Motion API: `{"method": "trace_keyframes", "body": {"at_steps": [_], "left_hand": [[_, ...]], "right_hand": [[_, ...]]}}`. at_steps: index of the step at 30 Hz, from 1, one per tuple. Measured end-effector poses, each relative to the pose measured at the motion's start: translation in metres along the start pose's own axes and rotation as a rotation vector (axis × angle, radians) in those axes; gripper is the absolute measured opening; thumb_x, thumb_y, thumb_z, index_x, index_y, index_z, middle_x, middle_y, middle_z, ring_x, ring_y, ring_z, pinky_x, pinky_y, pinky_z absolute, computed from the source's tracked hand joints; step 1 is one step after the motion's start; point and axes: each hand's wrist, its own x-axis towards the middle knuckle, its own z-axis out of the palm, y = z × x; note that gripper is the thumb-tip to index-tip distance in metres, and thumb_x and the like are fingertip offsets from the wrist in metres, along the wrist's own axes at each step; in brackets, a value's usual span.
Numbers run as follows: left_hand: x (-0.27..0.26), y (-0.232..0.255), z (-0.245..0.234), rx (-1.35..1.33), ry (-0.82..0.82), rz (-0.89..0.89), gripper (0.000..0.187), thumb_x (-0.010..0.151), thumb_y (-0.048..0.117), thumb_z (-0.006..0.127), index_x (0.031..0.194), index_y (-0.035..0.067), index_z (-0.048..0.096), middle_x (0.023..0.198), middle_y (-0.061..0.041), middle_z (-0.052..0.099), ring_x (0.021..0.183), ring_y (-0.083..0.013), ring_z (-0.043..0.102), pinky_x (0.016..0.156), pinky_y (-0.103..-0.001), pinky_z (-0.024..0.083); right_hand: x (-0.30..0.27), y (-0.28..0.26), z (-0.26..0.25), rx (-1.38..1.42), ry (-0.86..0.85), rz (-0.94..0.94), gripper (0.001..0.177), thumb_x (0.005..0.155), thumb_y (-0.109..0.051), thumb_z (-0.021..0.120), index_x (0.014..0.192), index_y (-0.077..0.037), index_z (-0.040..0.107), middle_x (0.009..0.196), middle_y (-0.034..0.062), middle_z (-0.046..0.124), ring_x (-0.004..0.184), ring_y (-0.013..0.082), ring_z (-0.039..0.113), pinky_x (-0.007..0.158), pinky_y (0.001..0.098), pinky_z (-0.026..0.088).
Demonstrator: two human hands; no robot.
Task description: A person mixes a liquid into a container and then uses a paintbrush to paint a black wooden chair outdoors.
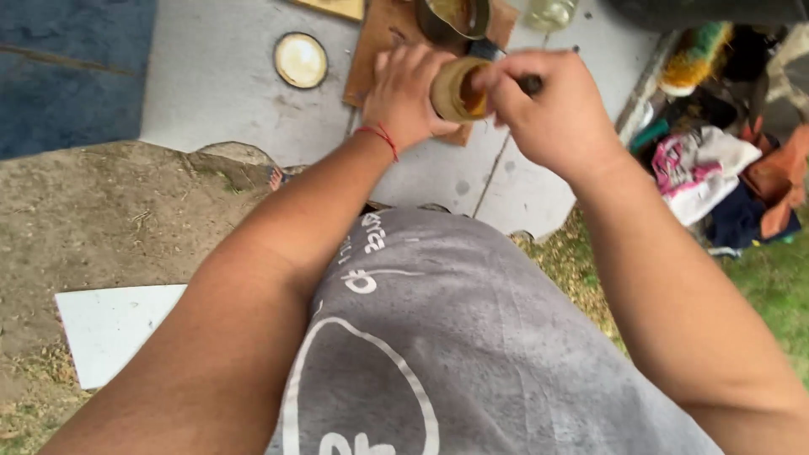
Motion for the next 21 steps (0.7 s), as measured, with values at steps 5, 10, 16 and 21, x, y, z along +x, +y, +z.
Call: {"method": "trace_keyframes", "body": {"at_steps": [5, 10, 16, 21], "left_hand": [[0.000, 0.001, -0.006, 0.027, -0.020, -0.024, 0.082, 0.058, 0.057, 0.095, 0.120, 0.019, 0.059, 0.108, -0.004, 0.058, 0.104, -0.0268, 0.054, 0.090, -0.045, 0.036], [-0.006, -0.003, 0.006, 0.050, 0.069, 0.051, 0.078, 0.061, 0.054, 0.093, 0.120, 0.018, 0.057, 0.105, -0.005, 0.053, 0.101, -0.0293, 0.052, 0.083, -0.045, 0.034], [-0.003, 0.000, 0.003, 0.033, 0.015, 0.007, 0.078, 0.060, 0.053, 0.095, 0.120, 0.018, 0.059, 0.107, -0.005, 0.057, 0.103, -0.0283, 0.053, 0.086, -0.045, 0.035], [-0.001, -0.003, 0.010, 0.028, 0.048, 0.025, 0.079, 0.058, 0.058, 0.093, 0.117, 0.019, 0.059, 0.105, -0.004, 0.055, 0.101, -0.0288, 0.053, 0.086, -0.045, 0.035]], "right_hand": [[0.000, 0.005, 0.007, -0.037, 0.043, -0.211, 0.026, 0.089, -0.013, 0.051, 0.093, -0.011, 0.077, 0.092, 0.0007, 0.074, 0.074, 0.0141, 0.059, 0.069, 0.0316, 0.047], [0.000, 0.021, 0.011, -0.108, 0.216, -0.487, 0.021, 0.097, -0.006, 0.055, 0.095, -0.003, 0.077, 0.095, 0.0096, 0.076, 0.085, 0.0214, 0.070, 0.080, 0.0376, 0.053], [0.004, 0.024, 0.008, -0.040, 0.181, -0.322, 0.024, 0.094, -0.010, 0.053, 0.095, -0.010, 0.078, 0.074, 0.0020, 0.068, 0.059, 0.0118, 0.052, 0.058, 0.0314, 0.045], [0.001, 0.008, 0.004, 0.069, 0.102, -0.183, 0.031, 0.092, -0.010, 0.053, 0.064, -0.016, 0.065, 0.092, -0.0034, 0.076, 0.047, 0.0055, 0.041, 0.042, 0.0241, 0.031]]}}
